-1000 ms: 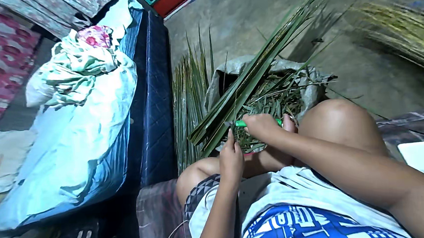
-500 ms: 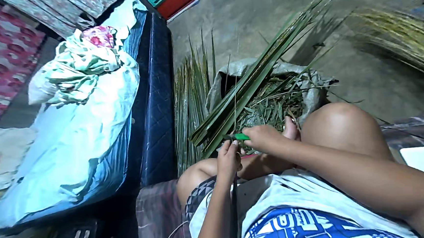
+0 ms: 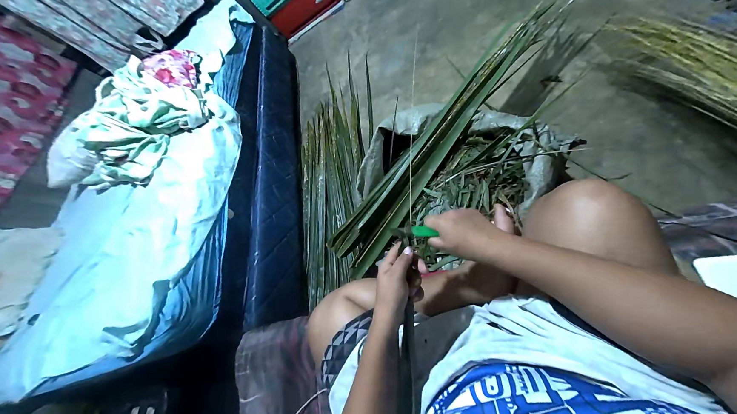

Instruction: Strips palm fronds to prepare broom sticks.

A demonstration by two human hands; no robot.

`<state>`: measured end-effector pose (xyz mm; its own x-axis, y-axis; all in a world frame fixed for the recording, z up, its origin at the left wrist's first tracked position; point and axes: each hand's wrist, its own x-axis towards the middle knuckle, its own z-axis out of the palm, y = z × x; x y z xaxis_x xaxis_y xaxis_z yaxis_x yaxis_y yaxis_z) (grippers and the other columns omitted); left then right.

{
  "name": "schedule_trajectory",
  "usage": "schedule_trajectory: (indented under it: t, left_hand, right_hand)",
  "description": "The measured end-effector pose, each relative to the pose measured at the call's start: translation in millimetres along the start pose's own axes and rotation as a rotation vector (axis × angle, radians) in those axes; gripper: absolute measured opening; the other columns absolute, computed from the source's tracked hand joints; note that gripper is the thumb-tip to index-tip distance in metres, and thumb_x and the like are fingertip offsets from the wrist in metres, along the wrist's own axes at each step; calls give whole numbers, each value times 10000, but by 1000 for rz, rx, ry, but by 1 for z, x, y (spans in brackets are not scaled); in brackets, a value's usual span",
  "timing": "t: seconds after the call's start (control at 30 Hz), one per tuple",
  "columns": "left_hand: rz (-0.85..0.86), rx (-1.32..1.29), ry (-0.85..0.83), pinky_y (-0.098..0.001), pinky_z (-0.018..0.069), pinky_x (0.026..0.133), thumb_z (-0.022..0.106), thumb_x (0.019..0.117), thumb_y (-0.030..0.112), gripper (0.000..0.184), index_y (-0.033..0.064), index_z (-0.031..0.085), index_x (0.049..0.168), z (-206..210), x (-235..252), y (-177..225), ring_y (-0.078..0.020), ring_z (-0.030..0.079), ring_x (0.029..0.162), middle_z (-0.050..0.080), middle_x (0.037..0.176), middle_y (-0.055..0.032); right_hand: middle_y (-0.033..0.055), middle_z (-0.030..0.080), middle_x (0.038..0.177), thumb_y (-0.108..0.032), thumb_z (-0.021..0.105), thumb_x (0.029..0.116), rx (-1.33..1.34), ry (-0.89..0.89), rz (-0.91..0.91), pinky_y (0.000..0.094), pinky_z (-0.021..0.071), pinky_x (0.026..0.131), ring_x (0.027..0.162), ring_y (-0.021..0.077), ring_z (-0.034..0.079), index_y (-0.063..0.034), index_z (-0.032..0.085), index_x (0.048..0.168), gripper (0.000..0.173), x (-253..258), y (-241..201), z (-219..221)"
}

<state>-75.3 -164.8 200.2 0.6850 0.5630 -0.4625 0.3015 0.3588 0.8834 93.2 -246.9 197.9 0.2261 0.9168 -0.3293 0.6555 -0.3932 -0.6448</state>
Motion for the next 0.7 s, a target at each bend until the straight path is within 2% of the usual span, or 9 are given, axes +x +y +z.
schedule_trajectory:
  t: [0.03, 0.13, 0.2, 0.3, 0.37, 0.43, 0.53, 0.6, 0.7]
  left_hand:
    - [-4, -7, -1, -160, 374, 362, 296, 1109, 127, 298, -9, 474, 1306, 0, 0, 1, -16, 404, 393, 572, 669, -18]
    - [-12, -16, -27, -164, 373, 363, 300, 1106, 130, 420, -2, 410, 1489, -1, -3, -1, -20, 401, 396, 567, 672, -18]
    - [-14, 11, -31, -167, 355, 359, 308, 1105, 127, 437, 5, 400, 1515, 0, -5, -3, -20, 382, 395, 568, 681, -19]
    - [-1, 98, 3, -175, 346, 365, 345, 1112, 121, 437, 19, 414, 1531, 6, -6, -3, -26, 368, 400, 581, 704, -21]
    - [12, 177, 18, -181, 360, 377, 372, 1113, 123, 440, 16, 407, 1538, 11, -5, -3, -29, 387, 410, 599, 731, -26]
    - [12, 284, 20, -190, 369, 394, 407, 1104, 114, 453, 16, 394, 1546, 18, -5, -3, -33, 401, 425, 620, 771, -34]
    - [-30, 478, -13, -228, 415, 437, 494, 1075, 112, 545, 70, 331, 1594, 21, -4, -3, -62, 465, 469, 650, 833, -61]
    - [-75, 583, -66, -253, 467, 481, 537, 1062, 145, 627, 124, 266, 1627, 18, -5, -3, -82, 513, 507, 663, 904, -74]
    - [-110, 638, -112, -256, 491, 501, 549, 1062, 179, 640, 141, 258, 1631, 12, -7, -5, -84, 532, 510, 683, 923, -68]
  right_hand:
    - [264, 682, 1090, -240, 508, 1069, -14, -8, -6, 630, 492, 883, 1072, 449, 664, 18, 624, 1186, 306, -1, -2, 1]
    - [258, 701, 1098, -241, 534, 1074, 30, 97, 156, 647, 507, 883, 1072, 456, 676, -7, 658, 1192, 290, 11, 11, -9]
    - [253, 706, 1036, -247, 549, 1067, 101, 230, 274, 665, 518, 824, 1006, 459, 689, -15, 675, 1134, 273, 24, 32, -19]
    - [203, 659, 890, -330, 527, 1089, 306, 340, 283, 596, 505, 732, 843, 385, 656, -25, 657, 1045, 334, 30, 46, -25]
    - [181, 632, 897, -385, 534, 1092, 483, 253, 206, 525, 501, 745, 798, 313, 610, -8, 643, 1121, 393, 26, 37, -19]
    - [155, 617, 948, -353, 534, 1096, 578, 79, 144, 442, 492, 761, 797, 239, 573, -3, 621, 1228, 383, 23, 25, -7]
    - [66, 519, 861, -290, 488, 1114, 664, -42, 152, 325, 423, 649, 683, 139, 469, -26, 615, 1168, 298, 23, 17, 5]
    - [47, 495, 815, -279, 500, 1111, 699, -14, 193, 311, 400, 622, 650, 127, 437, -33, 628, 1144, 280, 26, 23, 2]
    - [91, 543, 848, -283, 513, 1107, 700, 151, 241, 362, 440, 644, 678, 173, 486, -43, 638, 1177, 280, 35, 37, -3]
